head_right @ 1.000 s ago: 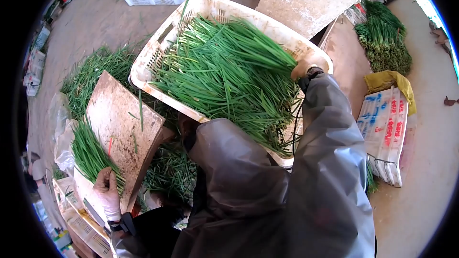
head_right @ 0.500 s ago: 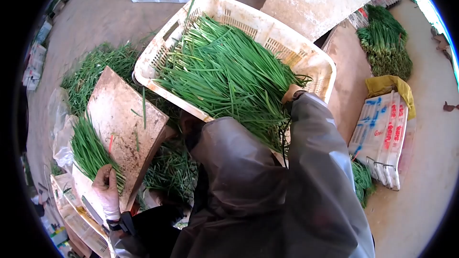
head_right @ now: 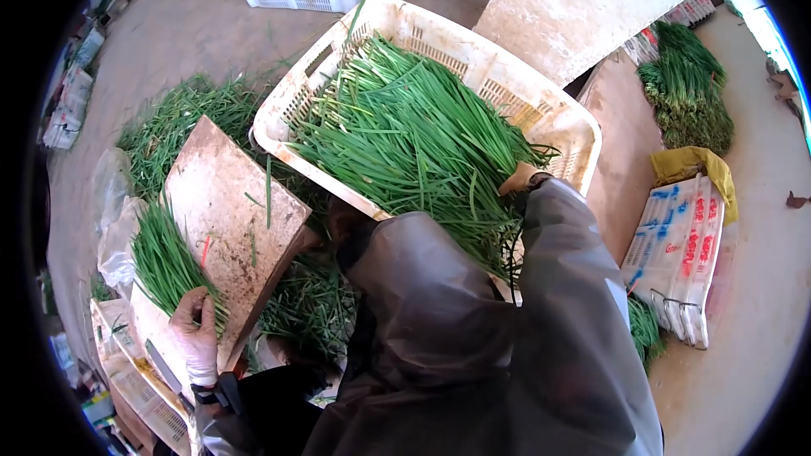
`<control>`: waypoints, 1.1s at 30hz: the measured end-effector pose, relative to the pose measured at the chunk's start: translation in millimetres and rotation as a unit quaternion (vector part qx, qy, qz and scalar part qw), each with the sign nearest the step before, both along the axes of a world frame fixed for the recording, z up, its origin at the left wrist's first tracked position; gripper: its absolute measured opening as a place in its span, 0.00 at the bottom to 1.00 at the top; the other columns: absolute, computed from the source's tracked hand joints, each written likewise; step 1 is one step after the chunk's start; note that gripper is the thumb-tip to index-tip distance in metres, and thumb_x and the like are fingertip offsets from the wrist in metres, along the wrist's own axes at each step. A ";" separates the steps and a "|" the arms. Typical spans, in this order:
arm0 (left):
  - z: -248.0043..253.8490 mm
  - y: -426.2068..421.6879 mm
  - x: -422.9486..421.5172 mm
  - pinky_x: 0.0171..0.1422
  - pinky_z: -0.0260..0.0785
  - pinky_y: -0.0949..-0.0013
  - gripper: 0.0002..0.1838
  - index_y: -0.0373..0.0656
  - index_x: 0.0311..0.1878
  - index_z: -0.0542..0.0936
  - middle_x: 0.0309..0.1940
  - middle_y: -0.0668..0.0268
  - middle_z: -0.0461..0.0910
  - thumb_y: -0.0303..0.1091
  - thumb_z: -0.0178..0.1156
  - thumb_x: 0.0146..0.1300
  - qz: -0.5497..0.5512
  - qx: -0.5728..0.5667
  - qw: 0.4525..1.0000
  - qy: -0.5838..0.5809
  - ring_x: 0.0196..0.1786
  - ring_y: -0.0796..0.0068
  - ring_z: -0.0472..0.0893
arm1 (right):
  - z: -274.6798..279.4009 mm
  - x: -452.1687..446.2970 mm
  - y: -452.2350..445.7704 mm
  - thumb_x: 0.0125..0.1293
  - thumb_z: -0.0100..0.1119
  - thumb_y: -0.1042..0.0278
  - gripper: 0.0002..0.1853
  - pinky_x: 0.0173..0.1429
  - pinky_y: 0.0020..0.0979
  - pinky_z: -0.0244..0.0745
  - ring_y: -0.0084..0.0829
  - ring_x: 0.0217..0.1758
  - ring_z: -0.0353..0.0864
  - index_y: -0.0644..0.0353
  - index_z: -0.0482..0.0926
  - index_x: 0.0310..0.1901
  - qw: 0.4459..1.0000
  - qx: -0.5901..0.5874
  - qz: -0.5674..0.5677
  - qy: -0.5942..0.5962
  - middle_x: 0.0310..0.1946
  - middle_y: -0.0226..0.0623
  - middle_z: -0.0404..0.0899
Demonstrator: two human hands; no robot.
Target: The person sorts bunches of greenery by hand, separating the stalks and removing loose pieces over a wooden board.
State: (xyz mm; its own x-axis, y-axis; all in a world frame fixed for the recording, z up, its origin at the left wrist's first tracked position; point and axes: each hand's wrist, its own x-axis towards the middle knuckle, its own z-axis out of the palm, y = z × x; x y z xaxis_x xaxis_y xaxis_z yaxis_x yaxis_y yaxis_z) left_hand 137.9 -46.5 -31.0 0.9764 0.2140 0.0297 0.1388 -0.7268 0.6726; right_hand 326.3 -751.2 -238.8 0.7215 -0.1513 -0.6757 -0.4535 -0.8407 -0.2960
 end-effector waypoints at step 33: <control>-1.5 6.4 -6.1 0.44 0.80 0.52 0.08 0.43 0.41 0.84 0.32 0.55 0.84 0.33 0.70 0.60 -0.031 0.096 0.990 -0.097 0.39 0.48 0.86 | -19.2 36.1 51.2 0.61 0.73 0.57 0.24 0.60 0.43 0.81 0.44 0.50 0.86 0.62 0.86 0.55 0.981 -0.028 -0.030 -0.190 0.48 0.47 0.88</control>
